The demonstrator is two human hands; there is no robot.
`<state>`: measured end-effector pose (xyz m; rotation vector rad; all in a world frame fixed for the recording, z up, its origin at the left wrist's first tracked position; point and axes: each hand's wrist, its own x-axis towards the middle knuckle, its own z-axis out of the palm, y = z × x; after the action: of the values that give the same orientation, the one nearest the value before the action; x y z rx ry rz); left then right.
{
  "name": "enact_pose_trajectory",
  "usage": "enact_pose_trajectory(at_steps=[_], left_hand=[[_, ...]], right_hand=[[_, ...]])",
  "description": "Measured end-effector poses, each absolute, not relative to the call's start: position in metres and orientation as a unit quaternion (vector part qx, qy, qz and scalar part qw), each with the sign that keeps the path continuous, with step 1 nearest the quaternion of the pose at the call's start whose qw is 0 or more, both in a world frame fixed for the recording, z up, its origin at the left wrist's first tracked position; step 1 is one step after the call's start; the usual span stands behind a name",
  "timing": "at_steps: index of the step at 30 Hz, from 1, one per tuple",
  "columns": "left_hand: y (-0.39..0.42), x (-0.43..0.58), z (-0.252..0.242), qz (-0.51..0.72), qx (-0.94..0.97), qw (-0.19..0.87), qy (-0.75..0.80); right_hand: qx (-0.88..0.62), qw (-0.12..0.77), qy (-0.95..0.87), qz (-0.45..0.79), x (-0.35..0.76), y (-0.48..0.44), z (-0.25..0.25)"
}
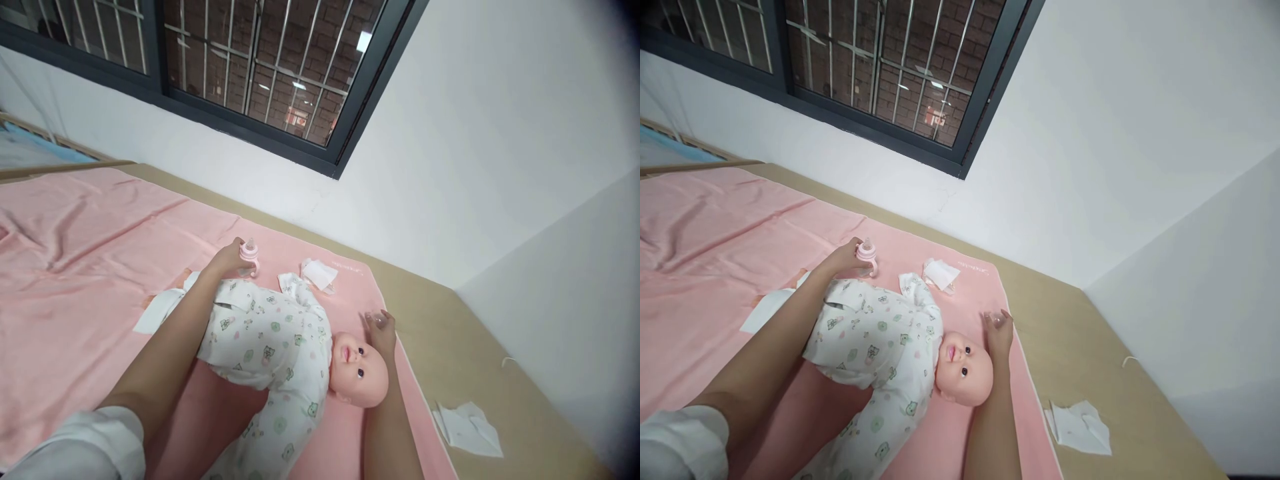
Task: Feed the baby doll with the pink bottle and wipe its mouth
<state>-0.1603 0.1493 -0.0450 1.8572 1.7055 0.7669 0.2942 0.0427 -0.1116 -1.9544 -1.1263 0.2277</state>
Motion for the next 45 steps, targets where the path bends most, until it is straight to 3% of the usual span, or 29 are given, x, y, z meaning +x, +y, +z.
enact_pose_trajectory(at_steps=[9, 13, 20, 27, 45], left_hand=[[0.144, -0.16, -0.033, 0.327, 0.675, 0.222, 0.623], [0.134, -0.153, -0.012, 0.37, 0.685, 0.195, 0.596], [0.085, -0.117, 0.036, 0.392, 0.73, 0.173, 0.532], [0.036, -0.081, 0.055, 0.357, 0.812, 0.209, 0.411], [0.01, -0.07, 0.058, 0.32, 0.855, 0.178, 0.367]], right_hand=[[-0.796, 0.432, -0.41, 0.105, 0.29, 0.038, -0.11], [-0.737, 0.541, -0.392, 0.104, 0.281, 0.038, -0.083], [-0.575, 0.681, -0.43, 0.144, 0.221, 0.015, 0.016], [-0.482, 0.601, -0.6, 0.214, 0.147, -0.031, 0.061], [-0.46, 0.487, -0.686, 0.285, 0.116, -0.042, 0.059]])
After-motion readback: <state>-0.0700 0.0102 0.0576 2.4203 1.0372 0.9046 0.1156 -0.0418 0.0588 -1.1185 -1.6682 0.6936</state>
